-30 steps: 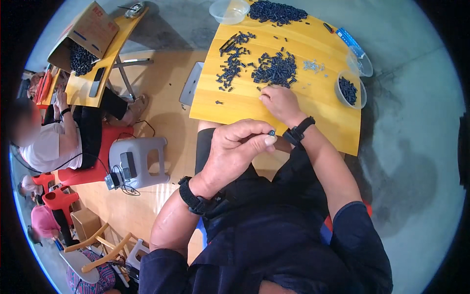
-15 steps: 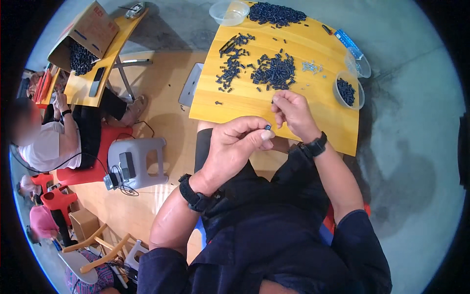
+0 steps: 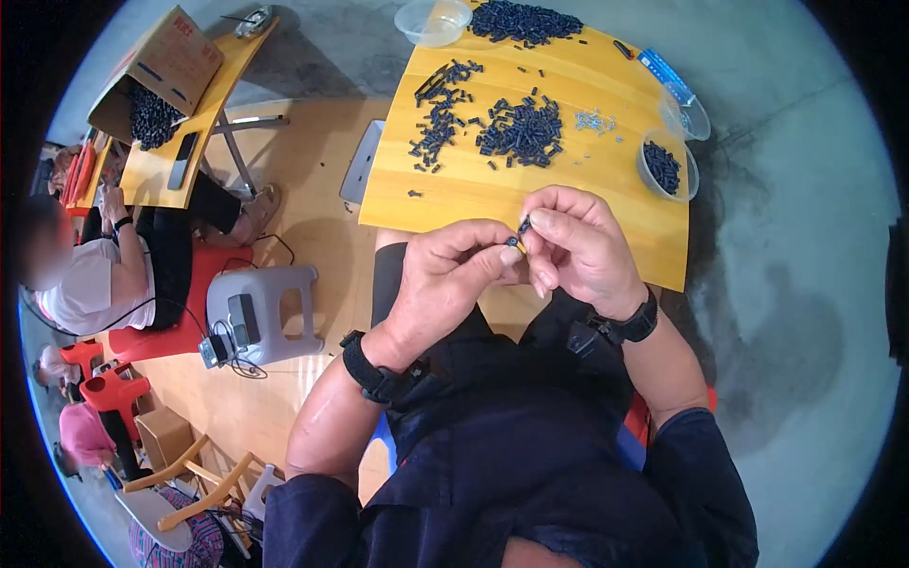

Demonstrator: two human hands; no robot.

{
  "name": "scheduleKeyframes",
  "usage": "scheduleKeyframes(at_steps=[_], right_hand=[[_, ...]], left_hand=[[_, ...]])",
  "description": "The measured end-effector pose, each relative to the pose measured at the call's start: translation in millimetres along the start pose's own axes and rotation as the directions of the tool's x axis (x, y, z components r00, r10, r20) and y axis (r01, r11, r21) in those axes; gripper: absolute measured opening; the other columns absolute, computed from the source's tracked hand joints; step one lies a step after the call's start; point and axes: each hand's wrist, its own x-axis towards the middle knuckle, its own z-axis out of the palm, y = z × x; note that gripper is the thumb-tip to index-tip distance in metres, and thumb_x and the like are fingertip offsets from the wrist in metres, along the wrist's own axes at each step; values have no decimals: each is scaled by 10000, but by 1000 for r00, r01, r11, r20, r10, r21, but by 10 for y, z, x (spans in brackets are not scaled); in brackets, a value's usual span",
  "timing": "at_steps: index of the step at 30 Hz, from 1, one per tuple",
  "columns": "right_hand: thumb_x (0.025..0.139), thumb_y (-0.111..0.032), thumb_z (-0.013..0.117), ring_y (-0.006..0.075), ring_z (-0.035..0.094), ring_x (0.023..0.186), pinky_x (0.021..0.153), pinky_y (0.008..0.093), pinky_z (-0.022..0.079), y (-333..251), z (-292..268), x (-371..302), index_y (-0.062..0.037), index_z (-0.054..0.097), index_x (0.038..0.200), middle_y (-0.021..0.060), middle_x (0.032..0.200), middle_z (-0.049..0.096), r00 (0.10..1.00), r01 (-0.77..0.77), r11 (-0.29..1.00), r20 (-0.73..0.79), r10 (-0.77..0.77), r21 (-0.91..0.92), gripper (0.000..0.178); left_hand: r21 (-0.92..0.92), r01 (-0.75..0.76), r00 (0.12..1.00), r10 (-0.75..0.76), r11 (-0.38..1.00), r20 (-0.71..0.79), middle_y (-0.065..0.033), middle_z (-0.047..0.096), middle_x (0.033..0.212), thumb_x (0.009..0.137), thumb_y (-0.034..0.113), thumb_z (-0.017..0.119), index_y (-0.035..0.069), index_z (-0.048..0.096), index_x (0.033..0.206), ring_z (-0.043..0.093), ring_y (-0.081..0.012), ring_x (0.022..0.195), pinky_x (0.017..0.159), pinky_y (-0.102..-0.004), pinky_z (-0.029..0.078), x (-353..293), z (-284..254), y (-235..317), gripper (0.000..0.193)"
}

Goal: The person is assembling small plastic components, possibly inserts or connectors, by joining two separate parts together.

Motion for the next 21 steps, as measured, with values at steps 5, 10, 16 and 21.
scheduleKeyframes(at_steps=[5, 10, 16, 21], right_hand=[[938, -117, 557, 106, 553, 488, 451, 239, 473, 36, -7, -5, 19, 586, 981, 49, 721, 588, 998, 48, 998, 31, -47, -31, 146], [938, -110, 556, 106, 552, 498, 457, 231, 458, 53, 26, -21, 24, 589, 979, 43, 711, 575, 999, 43, 999, 14, -43, -25, 144], [940, -108, 552, 100, 556, 506, 468, 225, 461, 66, 13, -26, 24, 587, 971, 42, 719, 576, 998, 53, 998, 32, -52, -34, 140], [942, -114, 549, 88, 559, 517, 472, 211, 448, 56, 4, -33, 17, 586, 968, 29, 707, 574, 999, 37, 996, 24, -35, -78, 139]], left_hand=[[-77, -12, 1000, 10, 997, -25, -62, 674, 851, 886, 3, 610, -41, 646, 993, 630, -108, 780, 709, -236, 514, 6, 5, -14, 121], [-92, 4, 999, -8, 996, -41, -62, 674, 856, 887, -3, 605, -42, 645, 995, 631, -110, 787, 714, -236, 515, -9, 15, -15, 122], [-80, -1, 999, -3, 997, -49, -64, 674, 861, 882, -5, 612, -43, 644, 1001, 631, -109, 791, 711, -235, 516, -14, 22, -17, 129], [-46, 6, 999, -8, 999, -41, -67, 676, 864, 880, -5, 615, -43, 644, 1007, 633, -111, 785, 708, -237, 517, -9, 1, -34, 135]])
